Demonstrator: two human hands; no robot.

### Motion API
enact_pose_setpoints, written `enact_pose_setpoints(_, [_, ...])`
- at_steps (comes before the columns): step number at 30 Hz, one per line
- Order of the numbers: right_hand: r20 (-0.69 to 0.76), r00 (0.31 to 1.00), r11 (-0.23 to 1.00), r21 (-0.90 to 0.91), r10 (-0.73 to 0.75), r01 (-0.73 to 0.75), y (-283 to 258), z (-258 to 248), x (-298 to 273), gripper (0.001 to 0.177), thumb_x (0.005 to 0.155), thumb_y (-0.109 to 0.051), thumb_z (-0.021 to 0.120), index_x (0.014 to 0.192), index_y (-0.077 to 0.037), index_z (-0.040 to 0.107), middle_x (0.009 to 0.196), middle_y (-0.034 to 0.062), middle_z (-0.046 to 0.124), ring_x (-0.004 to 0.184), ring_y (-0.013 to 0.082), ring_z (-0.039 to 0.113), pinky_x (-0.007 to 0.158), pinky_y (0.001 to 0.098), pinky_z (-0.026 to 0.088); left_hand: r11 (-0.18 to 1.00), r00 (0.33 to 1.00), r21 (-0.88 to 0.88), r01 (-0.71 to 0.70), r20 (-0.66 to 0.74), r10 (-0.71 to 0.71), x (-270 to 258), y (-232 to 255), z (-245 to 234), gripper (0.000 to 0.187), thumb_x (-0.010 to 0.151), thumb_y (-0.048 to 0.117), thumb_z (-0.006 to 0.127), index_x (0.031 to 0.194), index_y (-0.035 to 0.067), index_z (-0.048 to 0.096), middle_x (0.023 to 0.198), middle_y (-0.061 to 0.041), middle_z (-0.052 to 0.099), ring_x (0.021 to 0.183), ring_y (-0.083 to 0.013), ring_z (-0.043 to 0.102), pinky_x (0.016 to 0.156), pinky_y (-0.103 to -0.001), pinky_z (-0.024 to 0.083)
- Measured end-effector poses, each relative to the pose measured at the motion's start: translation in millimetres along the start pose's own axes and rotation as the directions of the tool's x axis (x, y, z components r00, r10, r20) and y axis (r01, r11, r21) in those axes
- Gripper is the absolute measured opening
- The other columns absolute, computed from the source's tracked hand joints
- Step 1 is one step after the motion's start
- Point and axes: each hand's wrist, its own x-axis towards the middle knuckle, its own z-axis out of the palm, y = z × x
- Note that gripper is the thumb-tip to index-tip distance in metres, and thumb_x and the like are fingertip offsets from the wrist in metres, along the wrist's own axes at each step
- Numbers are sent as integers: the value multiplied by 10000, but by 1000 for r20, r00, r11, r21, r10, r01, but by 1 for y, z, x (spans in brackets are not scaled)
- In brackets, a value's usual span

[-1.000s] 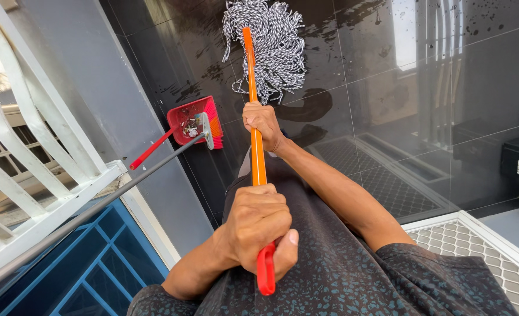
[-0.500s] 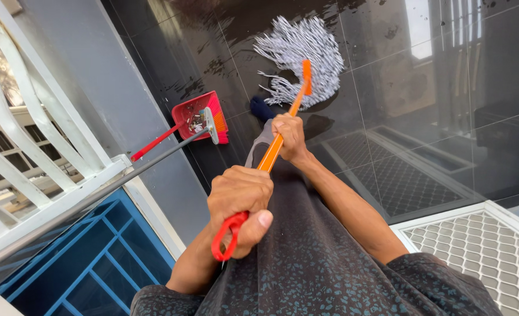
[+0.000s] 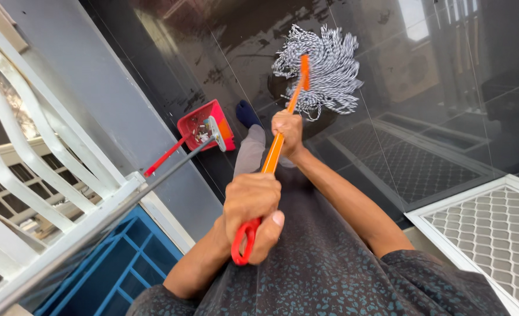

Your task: The person cleans a dark-tiled floor using a mop, pushing and pulling it across the wet surface.

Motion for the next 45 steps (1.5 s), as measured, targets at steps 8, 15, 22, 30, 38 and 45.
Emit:
enact_pose_setpoints(8, [33,978,925,332,-205,183,-19,98,61,274,938,-39,597,792,3,369,620,74,448,513,258,434,520,397,303,978,988,205,30,-156,3,-9,28,-34,254,674,1,596,594,77,367,546,-48,327,451,-217,346,508,-369,281])
enact_pose_setpoints(15, [270,930,909,397,-249,128,-14,120,87,231,847,-21,561,804,-79,342,650,95,472,547,282,484,535,413,345,980,970,195,-27,-230,73,-16,26,-84,230,722,10,604,624,60,402,564,-60,369,467,-226,368,519,-368,307])
enact_pose_setpoints(22, [258,937,966,168,-234,195,4,92,64,233,919,-25,578,814,-46,372,676,113,521,562,274,539,505,401,357,995,962,-44,-87,-264,72,-18,8,-96,289,824,23,604,629,61,393,555,-58,413,463,-227,438,505,-355,366])
enact_pose_setpoints(30, [289,923,968,77,-253,241,47,66,44,224,885,-30,635,864,-44,413,702,129,551,557,294,532,496,393,352,995,952,-65,-70,-303,47,-24,-35,-85,307,893,73,642,675,69,426,635,-61,476,579,-238,530,605,-341,478])
enact_pose_setpoints(38, [301,928,972,156,-218,177,56,52,37,251,1057,-91,533,895,99,502,656,109,547,523,251,542,495,354,411,989,943,120,-89,-309,123,-27,-43,-61,371,896,138,754,680,82,458,669,-53,495,624,-230,531,586,-341,414])
enact_pose_setpoints(45, [371,913,979,37,173,-201,42,42,25,389,972,-163,351,609,-25,355,556,103,446,455,256,428,474,382,313,979,939,-99,-177,-316,138,-42,-19,-69,452,916,247,744,652,102,408,606,-30,437,533,-218,476,521,-324,338])
